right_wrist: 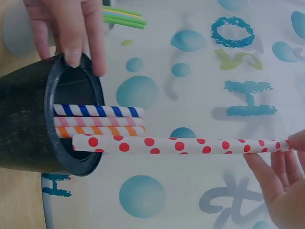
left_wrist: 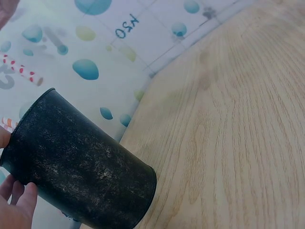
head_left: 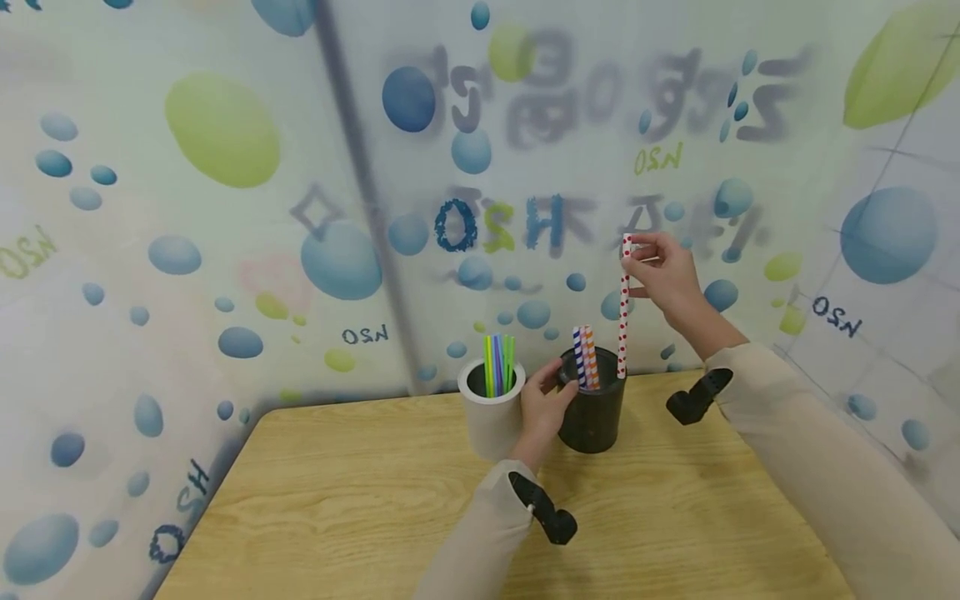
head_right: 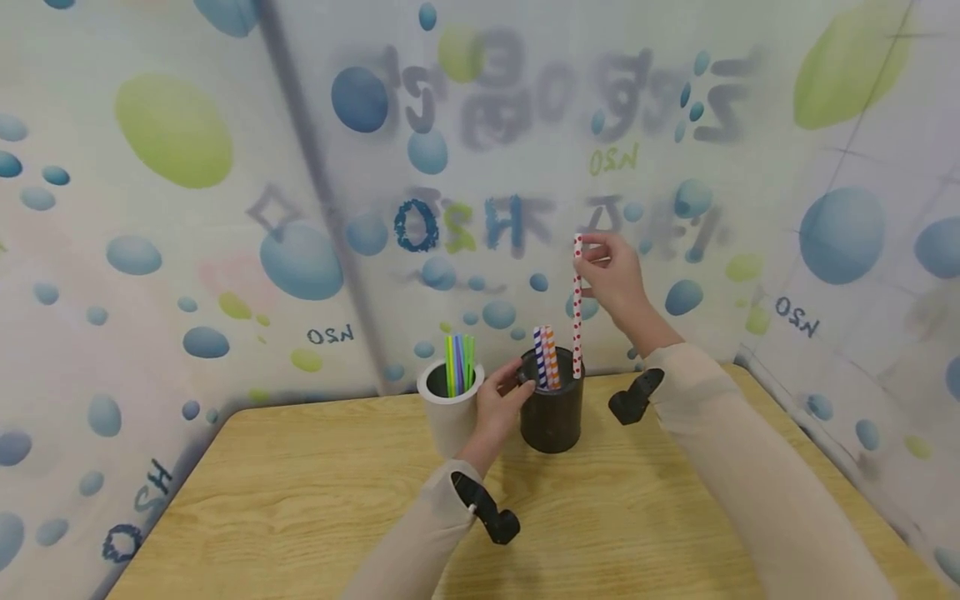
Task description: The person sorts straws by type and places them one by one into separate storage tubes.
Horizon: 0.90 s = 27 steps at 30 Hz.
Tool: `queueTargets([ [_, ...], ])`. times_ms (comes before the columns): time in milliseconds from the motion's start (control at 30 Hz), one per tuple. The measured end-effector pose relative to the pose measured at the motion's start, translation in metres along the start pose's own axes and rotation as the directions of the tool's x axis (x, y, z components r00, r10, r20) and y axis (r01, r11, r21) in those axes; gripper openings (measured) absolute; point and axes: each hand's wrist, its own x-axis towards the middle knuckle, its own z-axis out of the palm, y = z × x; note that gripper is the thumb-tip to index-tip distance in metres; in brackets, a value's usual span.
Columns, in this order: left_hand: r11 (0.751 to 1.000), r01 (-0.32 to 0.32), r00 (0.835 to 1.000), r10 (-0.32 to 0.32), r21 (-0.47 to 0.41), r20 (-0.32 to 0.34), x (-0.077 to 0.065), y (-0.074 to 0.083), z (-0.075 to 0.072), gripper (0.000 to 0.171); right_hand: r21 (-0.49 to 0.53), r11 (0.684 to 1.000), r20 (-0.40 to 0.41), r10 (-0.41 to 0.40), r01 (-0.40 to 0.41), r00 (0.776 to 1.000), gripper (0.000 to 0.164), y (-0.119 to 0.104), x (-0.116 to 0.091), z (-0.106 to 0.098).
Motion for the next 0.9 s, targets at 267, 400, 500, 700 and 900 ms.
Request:
queueTargets([
  [267,1.000,0.009,1.000,-0.009,0.005,0.006,-0.002,0.003,-0.003,0.037,0.023,0.999,0.005,-0.030,0.030,1.000,0.037,0.003,0.005,0.013],
  [400,1.000,0.004,1.000,-0.004,0.000,0.018,-0.001,0.000,-0.002,0.037,0.016,1.000,0.053,-0.019,0.018,0.998,0.038,0.014,0.003,0.019],
  [500,1.000,-0.002,1.000,0.002,-0.002,0.026,-0.001,0.000,-0.002,0.037,-0.009,1.000,0.098,-0.020,0.020,0.995,0.038,0.024,0.000,0.022],
  [700,1.000,-0.001,1.000,0.002,-0.003,0.022,-0.001,0.001,-0.001,0.037,-0.049,0.999,0.159,0.015,-0.008,0.987,0.037,0.041,-0.007,0.026],
  [900,1.000,0.001,1.000,-0.001,-0.011,0.013,-0.001,0.002,0.000,0.037,-0.067,0.995,0.193,0.083,-0.072,0.978,0.036,0.059,-0.013,0.029],
])
